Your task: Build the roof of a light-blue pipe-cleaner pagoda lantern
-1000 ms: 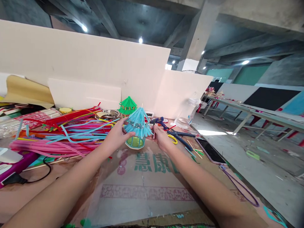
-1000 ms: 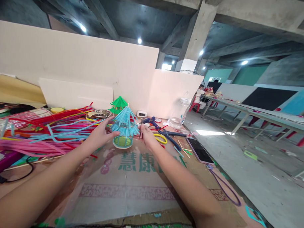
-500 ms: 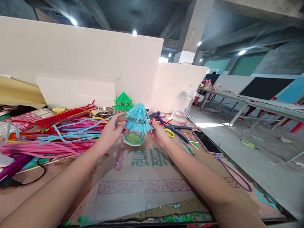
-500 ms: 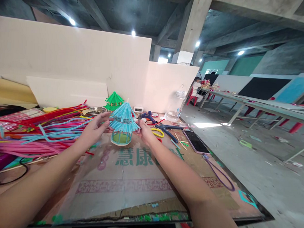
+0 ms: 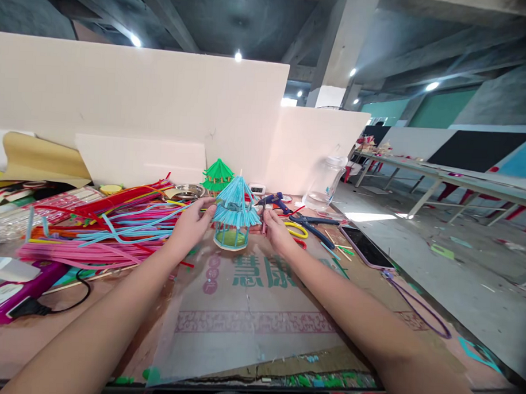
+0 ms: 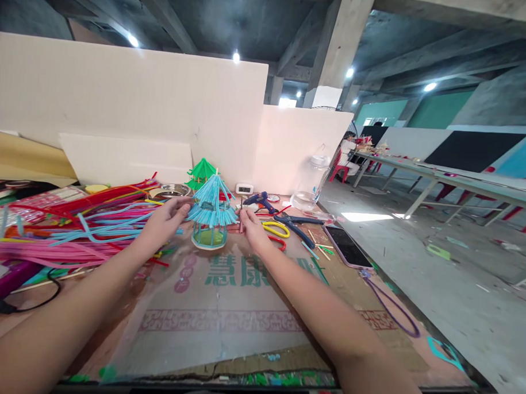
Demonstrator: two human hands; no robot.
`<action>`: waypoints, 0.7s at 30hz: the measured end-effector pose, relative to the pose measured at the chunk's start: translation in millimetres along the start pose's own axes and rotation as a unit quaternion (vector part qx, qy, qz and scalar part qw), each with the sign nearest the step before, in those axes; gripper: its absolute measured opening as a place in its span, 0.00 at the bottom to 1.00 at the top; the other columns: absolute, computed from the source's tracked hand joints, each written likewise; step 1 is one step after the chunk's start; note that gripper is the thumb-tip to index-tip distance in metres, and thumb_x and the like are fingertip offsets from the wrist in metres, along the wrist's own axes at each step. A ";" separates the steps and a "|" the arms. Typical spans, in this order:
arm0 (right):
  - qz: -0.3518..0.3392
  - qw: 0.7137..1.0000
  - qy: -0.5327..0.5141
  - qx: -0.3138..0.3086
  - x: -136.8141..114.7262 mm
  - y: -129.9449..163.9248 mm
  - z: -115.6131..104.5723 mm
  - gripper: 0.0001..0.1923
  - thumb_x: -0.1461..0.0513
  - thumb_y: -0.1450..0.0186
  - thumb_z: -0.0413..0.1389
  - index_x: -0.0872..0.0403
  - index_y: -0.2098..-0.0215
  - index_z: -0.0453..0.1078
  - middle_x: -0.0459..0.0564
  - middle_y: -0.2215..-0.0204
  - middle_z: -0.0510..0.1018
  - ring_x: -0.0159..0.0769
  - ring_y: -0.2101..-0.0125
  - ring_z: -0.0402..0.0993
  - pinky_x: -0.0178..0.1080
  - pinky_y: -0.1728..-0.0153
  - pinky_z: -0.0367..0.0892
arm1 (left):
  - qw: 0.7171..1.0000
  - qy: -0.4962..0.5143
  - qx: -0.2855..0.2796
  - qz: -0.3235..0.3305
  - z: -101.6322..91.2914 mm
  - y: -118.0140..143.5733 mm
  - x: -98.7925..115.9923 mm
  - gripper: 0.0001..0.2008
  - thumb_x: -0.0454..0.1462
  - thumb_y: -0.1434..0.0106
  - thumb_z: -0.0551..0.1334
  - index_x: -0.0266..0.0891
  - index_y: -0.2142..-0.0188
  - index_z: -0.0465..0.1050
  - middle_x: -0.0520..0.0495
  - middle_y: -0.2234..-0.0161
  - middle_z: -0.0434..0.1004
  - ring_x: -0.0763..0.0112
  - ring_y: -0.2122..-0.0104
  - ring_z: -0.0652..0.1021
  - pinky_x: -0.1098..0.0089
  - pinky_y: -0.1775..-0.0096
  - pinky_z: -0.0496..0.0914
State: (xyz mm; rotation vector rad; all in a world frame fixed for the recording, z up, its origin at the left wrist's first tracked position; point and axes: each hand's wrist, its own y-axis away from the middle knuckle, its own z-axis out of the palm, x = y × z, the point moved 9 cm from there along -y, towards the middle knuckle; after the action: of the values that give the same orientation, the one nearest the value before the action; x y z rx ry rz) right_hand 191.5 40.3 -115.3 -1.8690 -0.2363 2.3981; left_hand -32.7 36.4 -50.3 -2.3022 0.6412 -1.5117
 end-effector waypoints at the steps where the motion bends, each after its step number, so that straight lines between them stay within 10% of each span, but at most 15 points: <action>1: -0.015 1.000 0.006 0.000 -0.7 0.2 0.5 0.19 0.43 0.39 0.58 0.48 0.63 0.65 0.38 0.82 0.65 0.35 0.77 0.70 0.41 0.68 0.71 | 1.000 -0.018 -0.001 0.001 -1.5 -0.4 -0.4 0.21 0.47 0.34 0.56 0.38 0.46 0.69 0.39 0.45 0.75 0.57 0.49 0.77 0.59 0.49 0.71; 11: -0.106 0.989 0.091 0.042 -5.8 13.1 3.3 0.24 0.39 0.42 0.57 0.50 0.66 0.64 0.38 0.81 0.62 0.31 0.79 0.60 0.37 0.72 0.64 | 0.987 -0.159 -0.024 -0.017 -8.4 -2.2 -6.3 0.16 0.40 0.38 0.58 0.41 0.52 0.75 0.46 0.54 0.81 0.61 0.62 0.82 0.64 0.59 0.73; 21: -0.087 0.993 0.070 0.043 -7.2 16.4 7.3 0.25 0.39 0.41 0.55 0.48 0.62 0.58 0.44 0.68 0.75 0.34 0.77 0.74 0.43 0.69 0.73 | 0.977 -0.209 0.038 0.023 -29.6 -0.1 21.9 0.17 0.50 0.36 0.59 0.41 0.57 0.75 0.47 0.60 0.81 0.62 0.63 0.79 0.66 0.61 0.70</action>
State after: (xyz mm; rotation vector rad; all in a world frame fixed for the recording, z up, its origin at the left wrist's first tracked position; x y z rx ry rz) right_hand 186.6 22.5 -109.7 -1.8838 -0.2691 2.1214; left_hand -52.4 24.6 -21.6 -2.4180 0.5043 -0.9633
